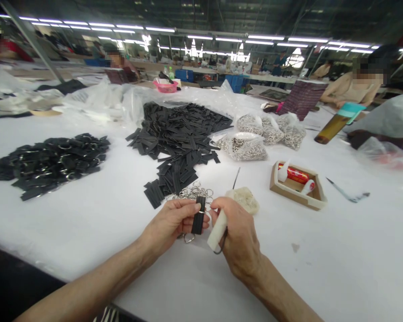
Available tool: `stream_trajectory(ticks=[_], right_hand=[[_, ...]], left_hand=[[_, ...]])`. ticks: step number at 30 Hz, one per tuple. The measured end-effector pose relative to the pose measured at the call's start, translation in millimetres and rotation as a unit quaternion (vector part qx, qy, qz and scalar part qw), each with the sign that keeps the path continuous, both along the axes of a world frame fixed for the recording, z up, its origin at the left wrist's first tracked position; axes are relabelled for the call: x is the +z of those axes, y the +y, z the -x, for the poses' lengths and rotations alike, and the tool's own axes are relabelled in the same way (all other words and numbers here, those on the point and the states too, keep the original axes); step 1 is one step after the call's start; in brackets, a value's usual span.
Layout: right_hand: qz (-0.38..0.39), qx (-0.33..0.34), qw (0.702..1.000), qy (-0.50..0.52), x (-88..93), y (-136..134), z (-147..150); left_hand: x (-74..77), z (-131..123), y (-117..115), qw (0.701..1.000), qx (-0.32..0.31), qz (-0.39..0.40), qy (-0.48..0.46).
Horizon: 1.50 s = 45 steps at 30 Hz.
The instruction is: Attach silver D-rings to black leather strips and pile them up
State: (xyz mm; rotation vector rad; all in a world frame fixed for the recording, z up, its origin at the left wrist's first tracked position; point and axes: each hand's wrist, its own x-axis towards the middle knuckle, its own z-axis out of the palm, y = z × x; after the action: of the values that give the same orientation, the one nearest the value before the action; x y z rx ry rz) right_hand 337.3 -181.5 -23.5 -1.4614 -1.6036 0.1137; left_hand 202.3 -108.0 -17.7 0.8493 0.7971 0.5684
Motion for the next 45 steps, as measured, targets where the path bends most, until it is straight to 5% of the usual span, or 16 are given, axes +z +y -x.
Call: stream_trajectory(ticks=[4, 10, 19, 24, 35, 45], right_hand=[[-0.069, 0.109, 0.984, -0.120, -1.9, 1.8, 0.6], [-0.114, 0.138, 0.961, -0.212, 3.1, 6.8, 6.8], [-0.058, 0.122, 0.981, -0.140, -5.7, 1.4, 4.6], [-0.039, 0.024, 0.999, -0.009, -1.0, -0.1, 11.2], [0.078, -0.029, 0.981, 0.174, 19.0, 4.7, 10.2], [0.071, -0.046, 0.981, 0.175, 18.9, 5.7, 11.0]], left_hand=[[0.1, 1.0, 2.6, 0.996, 0.065, 0.052, -0.033], [-2.8, 2.4, 4.8, 0.990, 0.095, 0.084, -0.053], [-0.9, 1.8, 0.7, 0.990, 0.068, 0.077, -0.096], [0.5, 0.2, -4.6, 0.993, 0.052, 0.016, -0.101], [-1.9, 2.1, -11.7, 0.991, -0.025, -0.115, -0.065], [8.4, 1.0, -13.6, 0.985, -0.034, -0.167, 0.011]])
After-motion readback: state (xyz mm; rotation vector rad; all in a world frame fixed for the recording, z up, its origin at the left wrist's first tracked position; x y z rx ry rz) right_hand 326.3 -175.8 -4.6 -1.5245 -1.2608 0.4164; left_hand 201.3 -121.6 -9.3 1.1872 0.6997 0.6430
